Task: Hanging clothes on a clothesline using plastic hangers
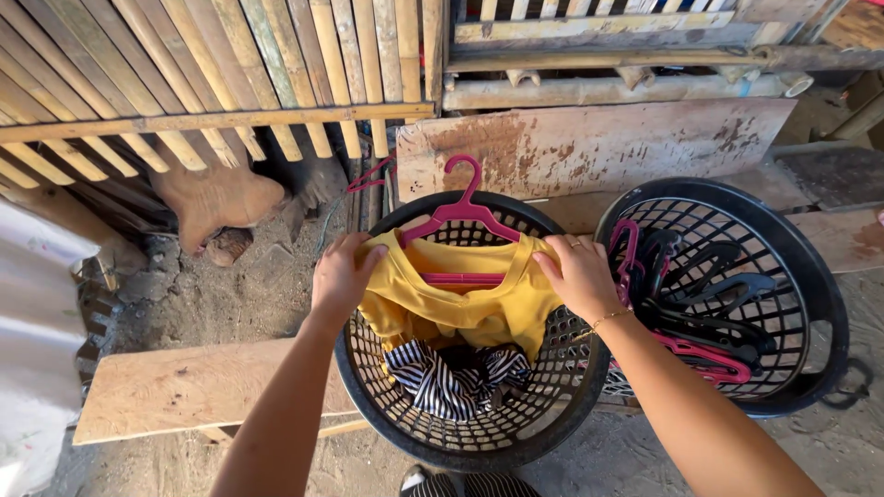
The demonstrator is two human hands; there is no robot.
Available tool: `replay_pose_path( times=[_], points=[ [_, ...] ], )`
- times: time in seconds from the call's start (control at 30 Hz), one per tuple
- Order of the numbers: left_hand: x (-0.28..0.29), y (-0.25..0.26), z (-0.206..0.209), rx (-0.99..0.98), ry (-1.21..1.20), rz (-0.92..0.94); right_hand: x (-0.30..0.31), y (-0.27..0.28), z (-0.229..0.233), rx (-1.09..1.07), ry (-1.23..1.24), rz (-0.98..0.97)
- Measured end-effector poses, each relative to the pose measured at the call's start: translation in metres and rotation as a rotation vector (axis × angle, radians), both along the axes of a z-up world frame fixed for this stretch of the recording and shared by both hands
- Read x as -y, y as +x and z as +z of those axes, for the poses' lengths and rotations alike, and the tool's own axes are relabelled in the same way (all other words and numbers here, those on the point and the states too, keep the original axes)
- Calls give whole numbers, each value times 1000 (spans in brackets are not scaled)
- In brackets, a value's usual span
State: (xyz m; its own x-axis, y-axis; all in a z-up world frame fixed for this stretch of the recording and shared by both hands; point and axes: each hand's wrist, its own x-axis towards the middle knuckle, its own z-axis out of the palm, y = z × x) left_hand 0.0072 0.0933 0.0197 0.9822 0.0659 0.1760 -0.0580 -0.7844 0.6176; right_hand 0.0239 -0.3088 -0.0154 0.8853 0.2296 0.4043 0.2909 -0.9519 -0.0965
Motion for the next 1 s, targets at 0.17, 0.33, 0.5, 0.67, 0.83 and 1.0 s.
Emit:
replay_pose_path(
  times=[0.17, 0.33, 0.5, 0.67, 0.83, 1.0],
  points=[
    [8, 1, -25, 83, 181, 63, -4, -7, -13, 231, -73, 4],
    [12, 2, -40, 143, 329, 106, -7, -12, -10, 296, -80, -3],
    [11, 1, -42, 163, 365, 92, -12, -19, 1, 284, 138, 94],
    [12, 0, -39, 172, 372, 104, -7, -16, -9, 264, 103, 76],
    [13, -2, -40, 187, 384, 108, -9, -22, -3, 277, 91, 89],
    [12, -2, -41, 221, 398, 131, -12, -25, 6, 258, 96, 179]
  ],
)
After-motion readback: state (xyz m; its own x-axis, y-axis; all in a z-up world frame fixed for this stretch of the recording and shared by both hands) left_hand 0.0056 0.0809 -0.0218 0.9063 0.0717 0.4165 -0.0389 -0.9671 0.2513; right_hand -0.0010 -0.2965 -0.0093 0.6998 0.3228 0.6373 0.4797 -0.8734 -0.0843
